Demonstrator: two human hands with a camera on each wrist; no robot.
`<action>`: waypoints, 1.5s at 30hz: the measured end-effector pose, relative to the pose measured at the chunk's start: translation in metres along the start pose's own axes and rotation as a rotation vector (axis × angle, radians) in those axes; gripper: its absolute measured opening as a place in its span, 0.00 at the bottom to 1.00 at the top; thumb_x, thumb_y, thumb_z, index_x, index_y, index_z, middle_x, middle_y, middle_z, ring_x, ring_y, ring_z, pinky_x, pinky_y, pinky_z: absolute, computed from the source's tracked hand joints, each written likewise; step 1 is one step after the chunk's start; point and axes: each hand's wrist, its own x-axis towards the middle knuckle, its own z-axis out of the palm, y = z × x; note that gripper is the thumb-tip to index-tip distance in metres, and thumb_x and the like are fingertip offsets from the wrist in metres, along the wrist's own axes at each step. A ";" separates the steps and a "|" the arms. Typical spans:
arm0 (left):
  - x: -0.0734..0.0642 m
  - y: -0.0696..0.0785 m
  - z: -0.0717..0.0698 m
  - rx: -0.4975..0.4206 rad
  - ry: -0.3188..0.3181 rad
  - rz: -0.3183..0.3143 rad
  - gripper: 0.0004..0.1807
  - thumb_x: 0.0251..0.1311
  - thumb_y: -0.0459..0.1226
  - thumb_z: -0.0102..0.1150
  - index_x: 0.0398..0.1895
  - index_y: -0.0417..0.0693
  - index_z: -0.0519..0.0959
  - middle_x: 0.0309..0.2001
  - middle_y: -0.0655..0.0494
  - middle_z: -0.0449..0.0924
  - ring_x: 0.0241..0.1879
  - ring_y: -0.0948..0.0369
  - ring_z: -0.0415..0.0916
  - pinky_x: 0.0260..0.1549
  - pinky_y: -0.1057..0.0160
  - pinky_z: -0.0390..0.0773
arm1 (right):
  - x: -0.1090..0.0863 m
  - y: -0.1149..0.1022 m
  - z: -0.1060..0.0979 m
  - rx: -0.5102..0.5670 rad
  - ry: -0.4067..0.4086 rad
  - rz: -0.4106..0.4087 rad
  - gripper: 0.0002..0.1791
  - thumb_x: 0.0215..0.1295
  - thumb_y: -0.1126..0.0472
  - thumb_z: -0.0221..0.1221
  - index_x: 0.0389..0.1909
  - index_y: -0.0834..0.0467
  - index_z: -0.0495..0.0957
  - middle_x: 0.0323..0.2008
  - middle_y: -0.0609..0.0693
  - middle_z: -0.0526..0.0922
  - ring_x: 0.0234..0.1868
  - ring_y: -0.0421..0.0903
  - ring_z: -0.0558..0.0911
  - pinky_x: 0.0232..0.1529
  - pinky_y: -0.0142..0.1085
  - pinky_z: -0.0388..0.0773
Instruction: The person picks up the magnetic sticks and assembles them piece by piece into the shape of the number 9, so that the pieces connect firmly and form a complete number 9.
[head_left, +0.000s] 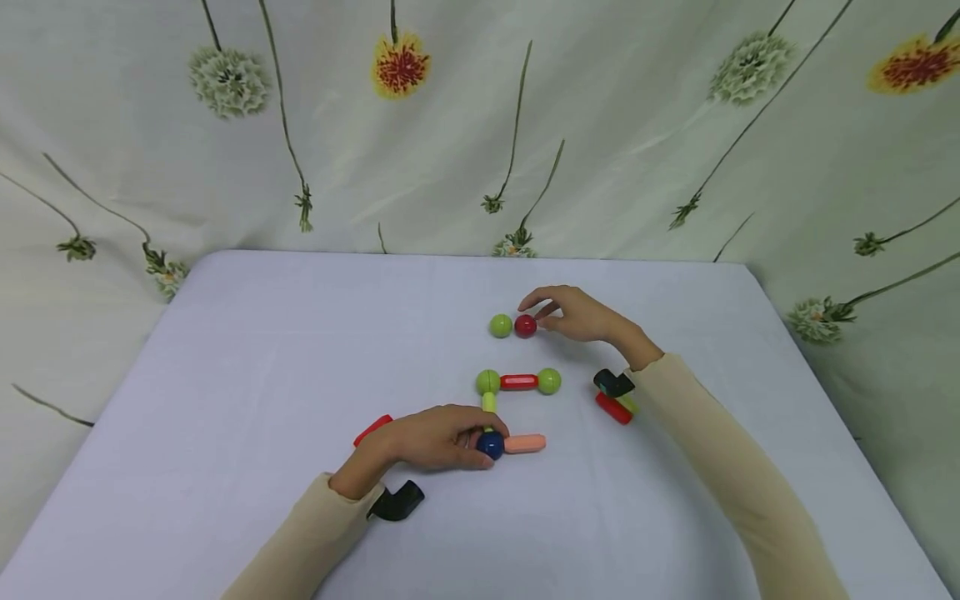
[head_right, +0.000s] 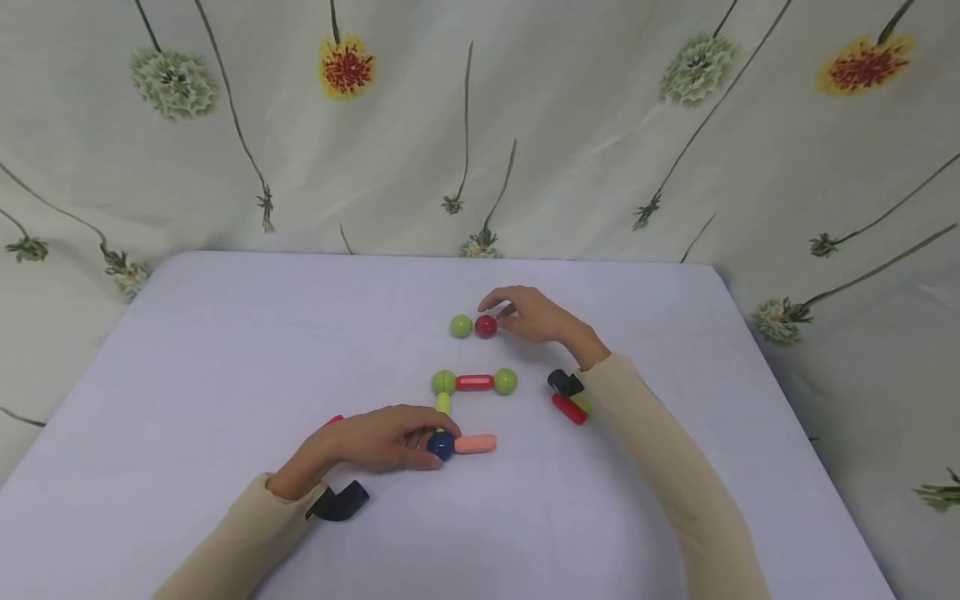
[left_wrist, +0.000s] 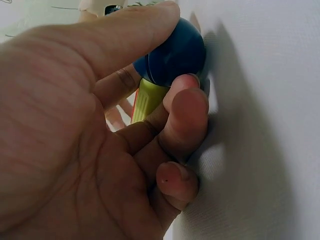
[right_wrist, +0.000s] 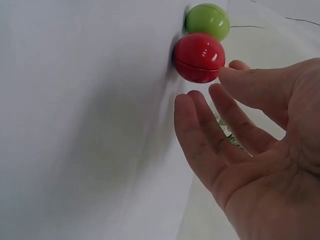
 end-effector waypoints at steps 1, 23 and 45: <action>0.000 0.000 0.000 -0.002 0.000 -0.002 0.18 0.65 0.45 0.64 0.58 0.59 0.78 0.37 0.64 0.73 0.39 0.65 0.70 0.35 0.68 0.71 | 0.002 0.002 0.000 0.032 -0.016 0.010 0.21 0.68 0.74 0.54 0.61 0.62 0.75 0.62 0.59 0.77 0.61 0.59 0.79 0.63 0.51 0.74; -0.002 -0.001 0.000 -0.003 0.008 0.009 0.19 0.65 0.44 0.64 0.58 0.58 0.78 0.37 0.64 0.73 0.39 0.65 0.70 0.36 0.69 0.71 | 0.015 0.005 0.004 0.167 -0.107 0.168 0.19 0.70 0.66 0.58 0.61 0.60 0.74 0.62 0.57 0.75 0.66 0.56 0.73 0.69 0.52 0.67; -0.002 -0.001 0.001 -0.019 0.007 -0.009 0.19 0.65 0.44 0.65 0.58 0.58 0.78 0.36 0.63 0.72 0.38 0.65 0.70 0.34 0.69 0.70 | -0.007 0.007 -0.005 0.117 -0.059 0.132 0.20 0.70 0.61 0.61 0.61 0.59 0.75 0.59 0.56 0.77 0.62 0.56 0.76 0.63 0.49 0.73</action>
